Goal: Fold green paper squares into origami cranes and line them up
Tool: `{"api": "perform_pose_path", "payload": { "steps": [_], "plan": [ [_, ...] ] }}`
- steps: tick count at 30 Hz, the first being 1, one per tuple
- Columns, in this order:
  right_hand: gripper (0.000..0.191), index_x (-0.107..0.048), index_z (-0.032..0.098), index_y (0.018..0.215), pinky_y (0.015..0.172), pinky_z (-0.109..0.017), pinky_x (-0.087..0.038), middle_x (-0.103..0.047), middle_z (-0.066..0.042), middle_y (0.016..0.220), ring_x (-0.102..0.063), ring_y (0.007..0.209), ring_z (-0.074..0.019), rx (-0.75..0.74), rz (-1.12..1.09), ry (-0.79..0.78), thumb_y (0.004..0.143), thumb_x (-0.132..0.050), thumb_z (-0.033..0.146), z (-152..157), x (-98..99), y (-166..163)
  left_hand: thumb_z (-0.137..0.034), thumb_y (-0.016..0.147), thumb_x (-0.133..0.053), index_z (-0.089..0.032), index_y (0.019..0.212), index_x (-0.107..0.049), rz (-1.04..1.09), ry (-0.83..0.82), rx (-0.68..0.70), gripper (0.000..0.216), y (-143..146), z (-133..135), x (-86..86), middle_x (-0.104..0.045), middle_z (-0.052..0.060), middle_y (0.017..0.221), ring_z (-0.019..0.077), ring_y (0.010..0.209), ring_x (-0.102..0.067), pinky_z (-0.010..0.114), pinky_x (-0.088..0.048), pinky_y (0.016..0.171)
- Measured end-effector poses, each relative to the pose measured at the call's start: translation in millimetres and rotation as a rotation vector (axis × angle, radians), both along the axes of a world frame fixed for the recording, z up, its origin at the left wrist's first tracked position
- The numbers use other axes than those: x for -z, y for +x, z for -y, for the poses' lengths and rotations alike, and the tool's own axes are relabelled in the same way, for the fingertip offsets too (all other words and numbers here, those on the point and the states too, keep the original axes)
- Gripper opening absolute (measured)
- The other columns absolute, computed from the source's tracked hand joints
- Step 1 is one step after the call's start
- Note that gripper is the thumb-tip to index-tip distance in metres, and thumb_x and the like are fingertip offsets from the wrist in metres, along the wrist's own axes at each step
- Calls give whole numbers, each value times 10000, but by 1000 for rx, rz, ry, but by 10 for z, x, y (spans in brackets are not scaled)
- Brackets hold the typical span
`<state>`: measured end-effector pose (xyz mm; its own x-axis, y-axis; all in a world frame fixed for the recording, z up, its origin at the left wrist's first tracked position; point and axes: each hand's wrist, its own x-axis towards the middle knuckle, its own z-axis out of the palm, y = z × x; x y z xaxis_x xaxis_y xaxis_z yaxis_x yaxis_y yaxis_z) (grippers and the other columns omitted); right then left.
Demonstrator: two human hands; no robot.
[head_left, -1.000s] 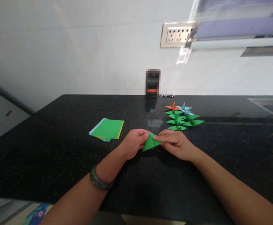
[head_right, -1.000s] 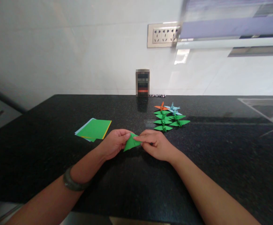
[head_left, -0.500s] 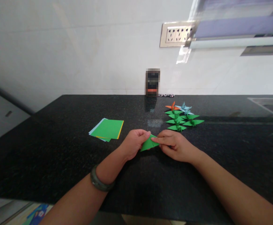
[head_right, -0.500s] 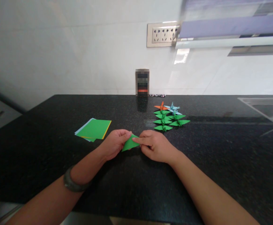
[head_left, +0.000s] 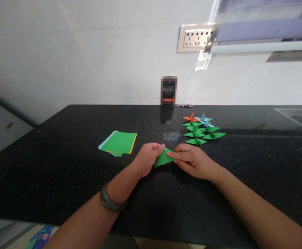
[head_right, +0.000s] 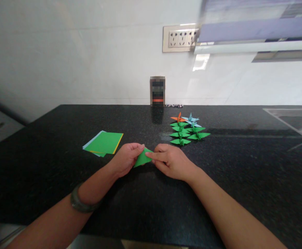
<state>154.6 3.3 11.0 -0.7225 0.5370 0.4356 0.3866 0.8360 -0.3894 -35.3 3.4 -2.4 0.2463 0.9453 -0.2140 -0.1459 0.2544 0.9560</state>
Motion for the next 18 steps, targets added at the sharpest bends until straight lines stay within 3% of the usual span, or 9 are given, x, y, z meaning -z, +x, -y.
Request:
{"api": "perform_pose_path", "payload": {
  "steps": [11,18],
  "plan": [
    [328,-585,207,1166,667,-253,-421,-584,-60,851,-527,762,-136,37,97,38,862,-461,200,8,4,11,-519,683,-614,-108,637,-611,30,5,15,414,18,2,-25,-563,22,530,112,507,-496,237,-349,493],
    [332,-575,202,1181,678,-263,-424,-587,-70,855,-530,788,-153,49,176,92,875,-454,238,28,-12,-18,-373,577,-741,-113,646,-614,-76,46,-73,297,24,15,-27,-565,-13,560,74,504,-447,222,-330,514]
  ]
}}
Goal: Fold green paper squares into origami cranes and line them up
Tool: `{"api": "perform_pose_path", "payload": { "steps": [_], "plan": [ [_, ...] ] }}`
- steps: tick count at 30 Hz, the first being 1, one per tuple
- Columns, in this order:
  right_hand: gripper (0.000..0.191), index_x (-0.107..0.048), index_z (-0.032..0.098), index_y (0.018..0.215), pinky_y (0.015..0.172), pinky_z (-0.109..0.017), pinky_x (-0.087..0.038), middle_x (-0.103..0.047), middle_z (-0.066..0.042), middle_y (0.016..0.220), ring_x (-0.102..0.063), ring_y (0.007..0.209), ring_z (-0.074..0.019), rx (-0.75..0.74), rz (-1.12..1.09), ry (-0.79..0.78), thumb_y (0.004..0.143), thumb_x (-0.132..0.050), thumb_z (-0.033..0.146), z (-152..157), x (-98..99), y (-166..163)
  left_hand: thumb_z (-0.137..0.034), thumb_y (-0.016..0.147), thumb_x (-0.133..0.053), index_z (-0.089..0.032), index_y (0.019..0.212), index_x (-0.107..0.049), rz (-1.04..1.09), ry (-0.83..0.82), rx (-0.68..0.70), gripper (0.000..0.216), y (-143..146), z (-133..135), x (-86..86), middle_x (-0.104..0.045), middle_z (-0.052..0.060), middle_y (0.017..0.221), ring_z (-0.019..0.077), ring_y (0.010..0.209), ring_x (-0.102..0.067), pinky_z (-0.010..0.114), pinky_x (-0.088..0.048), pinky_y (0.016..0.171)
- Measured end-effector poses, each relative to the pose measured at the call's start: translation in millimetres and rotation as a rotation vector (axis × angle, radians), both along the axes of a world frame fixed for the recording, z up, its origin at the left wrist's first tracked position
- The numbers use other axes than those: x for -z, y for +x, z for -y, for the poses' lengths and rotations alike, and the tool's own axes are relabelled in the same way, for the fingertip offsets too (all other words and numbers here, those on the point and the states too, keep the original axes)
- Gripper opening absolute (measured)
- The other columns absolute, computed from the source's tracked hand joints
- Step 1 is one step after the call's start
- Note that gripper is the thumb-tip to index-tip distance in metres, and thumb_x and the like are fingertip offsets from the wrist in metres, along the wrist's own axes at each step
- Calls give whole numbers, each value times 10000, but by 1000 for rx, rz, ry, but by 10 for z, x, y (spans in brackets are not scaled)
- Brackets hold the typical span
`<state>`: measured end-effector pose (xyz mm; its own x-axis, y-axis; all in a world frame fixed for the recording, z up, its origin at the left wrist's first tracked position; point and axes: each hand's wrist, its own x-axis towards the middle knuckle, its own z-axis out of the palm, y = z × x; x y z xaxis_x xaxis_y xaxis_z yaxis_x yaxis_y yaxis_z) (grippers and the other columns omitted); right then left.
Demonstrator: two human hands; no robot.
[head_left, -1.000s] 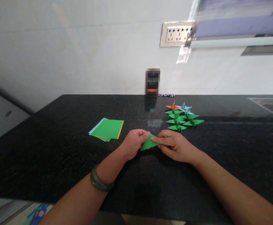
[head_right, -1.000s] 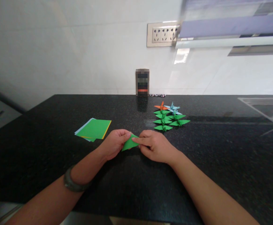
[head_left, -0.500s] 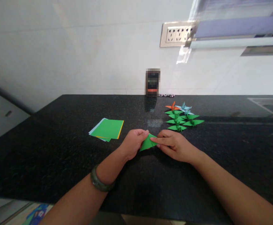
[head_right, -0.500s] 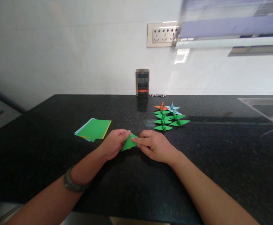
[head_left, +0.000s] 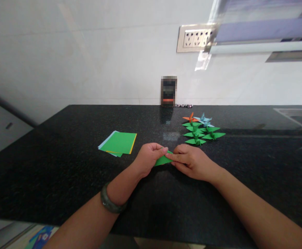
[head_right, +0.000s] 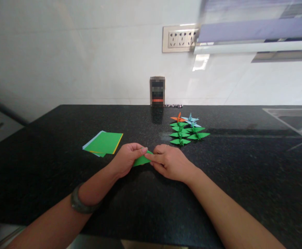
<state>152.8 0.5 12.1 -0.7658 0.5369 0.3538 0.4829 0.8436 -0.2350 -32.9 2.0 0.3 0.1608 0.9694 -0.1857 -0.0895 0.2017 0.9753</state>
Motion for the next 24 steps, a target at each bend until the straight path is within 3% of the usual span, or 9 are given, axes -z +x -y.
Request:
{"api": "perform_pose_path", "payload": {
  "steps": [6,12,15,20,24],
  "plan": [
    [334,-569,203,1189,666,-268,-418,-589,-69,841,-529,769,-155,3,17,31,878,-450,231,11,-3,-11,-359,630,-700,-120,591,-627,-22,97,-52,253,0,3,6,-548,-16,535,76,513,-430,226,-329,529],
    [326,-578,193,1176,654,-258,-418,-586,-64,810,-532,759,-151,2,10,28,877,-453,231,11,-10,-10,-549,694,-575,-123,591,-606,154,-87,47,440,-3,1,-30,-544,7,508,114,496,-485,261,-370,532],
    [319,-588,197,1163,664,-268,-422,-590,-68,819,-536,772,-158,5,11,12,874,-455,225,12,-18,-2,-575,679,-579,-121,580,-596,137,-85,69,465,-10,-1,-28,-535,1,498,99,478,-466,248,-356,518],
    [236,-637,183,1028,705,-274,-439,-593,-70,875,-545,806,-154,-7,-227,-180,839,-513,251,15,-28,-34,-353,563,-757,-121,619,-628,40,5,1,271,-7,3,3,-579,-14,556,73,507,-457,217,-331,518],
    [196,-608,159,832,590,-236,-426,-586,-25,711,-530,643,-121,265,-447,-376,857,-474,299,25,-6,-107,-342,572,-747,-133,624,-663,25,-8,-29,231,12,16,-27,-571,-21,526,70,480,-436,224,-324,507]
  ]
}}
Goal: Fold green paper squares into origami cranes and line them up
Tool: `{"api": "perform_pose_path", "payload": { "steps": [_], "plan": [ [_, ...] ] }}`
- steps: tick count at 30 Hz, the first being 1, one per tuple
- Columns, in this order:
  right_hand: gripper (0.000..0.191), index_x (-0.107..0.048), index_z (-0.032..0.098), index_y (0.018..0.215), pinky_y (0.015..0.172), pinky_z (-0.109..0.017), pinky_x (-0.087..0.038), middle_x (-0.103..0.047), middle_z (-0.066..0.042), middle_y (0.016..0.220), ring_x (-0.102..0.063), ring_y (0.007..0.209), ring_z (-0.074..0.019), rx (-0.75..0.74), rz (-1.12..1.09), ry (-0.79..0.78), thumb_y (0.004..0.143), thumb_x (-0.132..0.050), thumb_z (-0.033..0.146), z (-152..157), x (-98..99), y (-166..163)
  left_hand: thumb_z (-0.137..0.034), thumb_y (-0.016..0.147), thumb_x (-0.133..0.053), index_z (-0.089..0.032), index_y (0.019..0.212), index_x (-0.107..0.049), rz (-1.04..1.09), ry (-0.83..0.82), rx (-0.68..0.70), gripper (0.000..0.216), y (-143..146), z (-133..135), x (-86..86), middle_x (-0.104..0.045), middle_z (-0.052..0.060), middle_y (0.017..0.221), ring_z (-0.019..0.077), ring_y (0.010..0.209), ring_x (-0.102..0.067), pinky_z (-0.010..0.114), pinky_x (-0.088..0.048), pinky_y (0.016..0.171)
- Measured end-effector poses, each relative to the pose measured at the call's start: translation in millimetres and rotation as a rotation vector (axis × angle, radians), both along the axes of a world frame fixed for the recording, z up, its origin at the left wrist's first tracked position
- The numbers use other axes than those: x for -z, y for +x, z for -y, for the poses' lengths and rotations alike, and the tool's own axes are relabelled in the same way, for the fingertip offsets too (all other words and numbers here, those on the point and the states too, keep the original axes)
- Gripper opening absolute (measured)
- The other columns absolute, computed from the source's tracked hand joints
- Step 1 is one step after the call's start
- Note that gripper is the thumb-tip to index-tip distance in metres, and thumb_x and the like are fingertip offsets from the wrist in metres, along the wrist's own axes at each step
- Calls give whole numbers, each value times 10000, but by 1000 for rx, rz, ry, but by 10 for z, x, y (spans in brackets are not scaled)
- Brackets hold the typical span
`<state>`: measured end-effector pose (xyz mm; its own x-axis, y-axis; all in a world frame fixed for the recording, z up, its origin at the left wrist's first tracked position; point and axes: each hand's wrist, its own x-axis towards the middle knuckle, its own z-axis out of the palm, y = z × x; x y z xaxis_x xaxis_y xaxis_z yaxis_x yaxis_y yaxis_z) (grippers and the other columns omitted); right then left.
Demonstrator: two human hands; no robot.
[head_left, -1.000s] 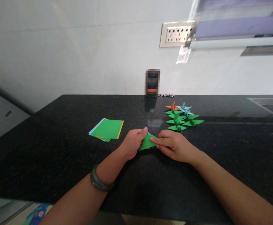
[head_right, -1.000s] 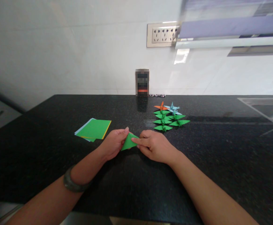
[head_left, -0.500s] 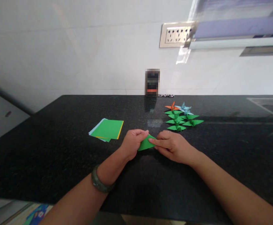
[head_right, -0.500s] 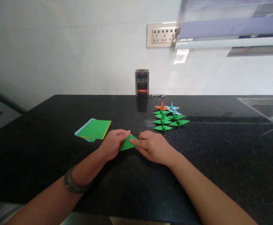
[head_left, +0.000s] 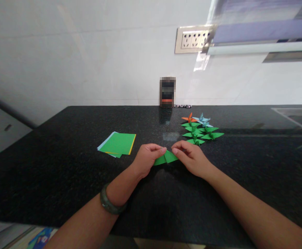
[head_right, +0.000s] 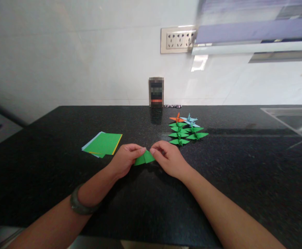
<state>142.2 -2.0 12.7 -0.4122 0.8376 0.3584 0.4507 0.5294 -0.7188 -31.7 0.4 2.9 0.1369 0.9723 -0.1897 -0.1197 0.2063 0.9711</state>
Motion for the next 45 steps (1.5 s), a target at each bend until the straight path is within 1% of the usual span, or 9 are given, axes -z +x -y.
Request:
{"api": "perform_pose_path", "payload": {
  "steps": [6,12,24,26,30,34,38,42,45],
  "plan": [
    [243,-556,159,653,529,-213,-359,-504,19,584,-460,563,-98,-11,58,-118,834,-478,302,23,67,-73,-314,568,-746,-136,588,-687,-56,50,15,189,38,31,-52,-552,-25,491,70,479,-408,231,-313,513],
    [273,-562,149,586,482,-208,-317,-451,35,517,-400,500,-82,24,-67,-297,785,-517,331,17,66,-88,-266,566,-748,-131,600,-699,-3,66,-6,148,59,52,-29,-631,11,578,94,560,-493,233,-362,571],
    [261,-625,134,601,458,-215,-318,-526,16,510,-414,468,-83,20,-111,-426,731,-583,356,-56,53,45,-293,526,-769,-130,596,-665,163,-114,-117,207,16,12,-22,-613,8,551,106,523,-529,254,-414,553],
    [296,-576,144,576,463,-214,-327,-516,18,507,-419,465,-81,28,-138,-431,748,-559,384,-73,47,54,-305,539,-757,-133,610,-663,105,-120,-111,209,12,21,-33,-609,8,544,113,507,-531,259,-419,530],
    [375,-466,169,545,446,-208,-345,-471,33,496,-421,447,-75,129,-292,-466,747,-556,471,-76,33,20,-283,574,-727,-126,619,-667,-123,51,-141,174,8,33,-60,-599,5,526,99,481,-502,234,-401,488],
    [384,-478,173,648,407,-197,-365,-467,52,514,-413,414,-62,172,-478,-586,691,-610,530,-36,38,-62,-278,598,-707,-131,625,-617,-104,98,-103,175,19,37,-65,-575,-14,507,88,467,-492,213,-387,470],
    [430,-521,171,835,387,-189,-370,-487,68,537,-422,412,-63,139,-494,-710,612,-695,495,10,68,-130,-281,617,-701,-131,652,-596,-90,134,-48,186,39,49,-47,-568,-20,524,84,491,-497,207,-391,490],
    [329,-553,150,666,414,-194,-336,-487,44,505,-401,422,-60,55,-379,-618,704,-611,472,22,101,-153,-288,635,-689,-131,645,-602,-122,158,-21,181,54,59,-45,-579,-14,543,86,506,-504,210,-397,506],
    [341,-517,169,605,411,-207,-307,-447,45,470,-386,422,-77,111,-315,-502,768,-524,469,8,120,-146,-303,658,-664,-139,628,-589,-146,151,-6,183,59,66,-53,-583,-11,531,92,496,-515,216,-403,507]
  ]
}}
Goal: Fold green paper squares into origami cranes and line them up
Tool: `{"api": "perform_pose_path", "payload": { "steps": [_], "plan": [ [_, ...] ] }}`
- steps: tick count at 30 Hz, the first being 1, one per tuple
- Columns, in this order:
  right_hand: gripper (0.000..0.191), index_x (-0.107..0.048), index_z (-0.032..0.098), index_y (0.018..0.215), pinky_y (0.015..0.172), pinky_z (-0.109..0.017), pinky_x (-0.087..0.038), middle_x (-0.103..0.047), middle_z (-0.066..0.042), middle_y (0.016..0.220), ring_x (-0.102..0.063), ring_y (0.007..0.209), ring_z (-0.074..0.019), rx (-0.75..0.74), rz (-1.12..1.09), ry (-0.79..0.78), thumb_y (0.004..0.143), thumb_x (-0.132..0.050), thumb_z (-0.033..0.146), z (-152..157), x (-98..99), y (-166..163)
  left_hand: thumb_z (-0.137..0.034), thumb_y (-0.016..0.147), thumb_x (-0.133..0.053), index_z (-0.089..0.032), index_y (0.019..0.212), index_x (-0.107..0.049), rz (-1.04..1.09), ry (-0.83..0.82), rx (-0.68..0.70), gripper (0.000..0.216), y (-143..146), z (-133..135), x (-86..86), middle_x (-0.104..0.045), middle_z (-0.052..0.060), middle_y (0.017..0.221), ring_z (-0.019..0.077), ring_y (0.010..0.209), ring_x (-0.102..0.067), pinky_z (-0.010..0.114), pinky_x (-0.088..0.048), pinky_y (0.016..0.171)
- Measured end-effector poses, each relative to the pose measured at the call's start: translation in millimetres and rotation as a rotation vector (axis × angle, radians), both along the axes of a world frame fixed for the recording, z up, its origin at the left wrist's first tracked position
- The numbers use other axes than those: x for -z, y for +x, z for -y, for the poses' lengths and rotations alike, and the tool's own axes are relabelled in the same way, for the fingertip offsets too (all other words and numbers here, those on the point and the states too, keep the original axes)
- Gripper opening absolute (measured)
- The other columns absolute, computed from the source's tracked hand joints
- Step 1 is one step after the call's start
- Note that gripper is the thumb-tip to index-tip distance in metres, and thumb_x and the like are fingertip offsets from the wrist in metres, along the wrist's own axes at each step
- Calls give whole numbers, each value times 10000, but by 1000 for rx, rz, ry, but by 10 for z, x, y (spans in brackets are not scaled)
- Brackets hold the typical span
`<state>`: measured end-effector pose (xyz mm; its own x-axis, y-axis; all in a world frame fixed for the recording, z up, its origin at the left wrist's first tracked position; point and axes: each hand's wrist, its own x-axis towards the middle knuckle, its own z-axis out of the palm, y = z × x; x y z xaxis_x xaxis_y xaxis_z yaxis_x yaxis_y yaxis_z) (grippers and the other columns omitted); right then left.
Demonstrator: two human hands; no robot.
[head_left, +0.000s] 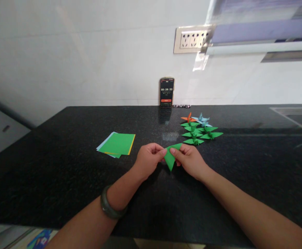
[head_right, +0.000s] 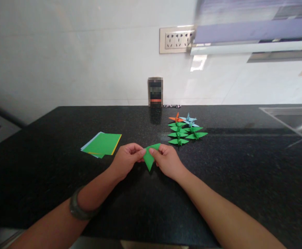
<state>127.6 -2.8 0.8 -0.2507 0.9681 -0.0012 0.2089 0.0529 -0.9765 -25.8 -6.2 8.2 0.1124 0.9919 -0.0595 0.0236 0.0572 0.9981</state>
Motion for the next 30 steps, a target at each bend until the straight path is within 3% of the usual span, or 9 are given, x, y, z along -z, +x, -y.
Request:
{"api": "perform_pose_path", "payload": {
  "steps": [5,8,10,12,16,19,30],
  "plan": [
    [320,-454,188,574,457,-222,-313,-426,31,506,-392,481,-100,202,215,274,810,-477,402,-15,-25,58,-289,675,-625,-153,584,-561,-174,-38,148,175,5,26,14,-575,0,501,110,464,-525,234,-407,492],
    [285,-496,182,582,495,-231,-322,-481,15,530,-439,514,-110,199,344,414,814,-486,346,9,-81,88,-312,667,-639,-152,615,-582,-180,-7,242,178,5,37,18,-593,9,548,116,496,-537,234,-409,509],
    [266,-527,177,590,509,-234,-333,-512,9,544,-461,527,-112,165,332,427,800,-514,340,29,-114,91,-349,684,-630,-148,604,-583,-155,19,280,221,-1,33,9,-587,11,550,111,505,-531,231,-408,521],
    [296,-537,172,578,497,-232,-340,-504,10,529,-455,512,-108,141,238,357,787,-535,382,36,-129,83,-383,729,-584,-147,572,-565,-147,44,285,284,-10,23,-3,-567,10,526,103,495,-518,225,-402,520],
    [419,-544,166,601,452,-227,-373,-504,12,508,-451,451,-94,49,-162,10,790,-481,535,12,-109,64,-453,798,-482,-158,610,-515,-56,29,249,351,-19,5,-11,-535,-9,516,89,471,-486,218,-399,505],
    [396,-586,160,707,455,-217,-411,-562,4,576,-492,467,-87,-21,-393,-175,737,-556,553,4,-82,56,-498,812,-442,-164,664,-489,-7,6,250,368,-11,11,-3,-518,-21,526,87,468,-475,214,-393,488],
    [343,-603,152,811,495,-194,-444,-582,24,599,-524,502,-69,-133,-371,-157,678,-684,457,35,-38,68,-518,818,-420,-159,718,-465,19,-47,280,376,-15,18,15,-510,-22,576,82,492,-479,210,-416,499]
  ]
}}
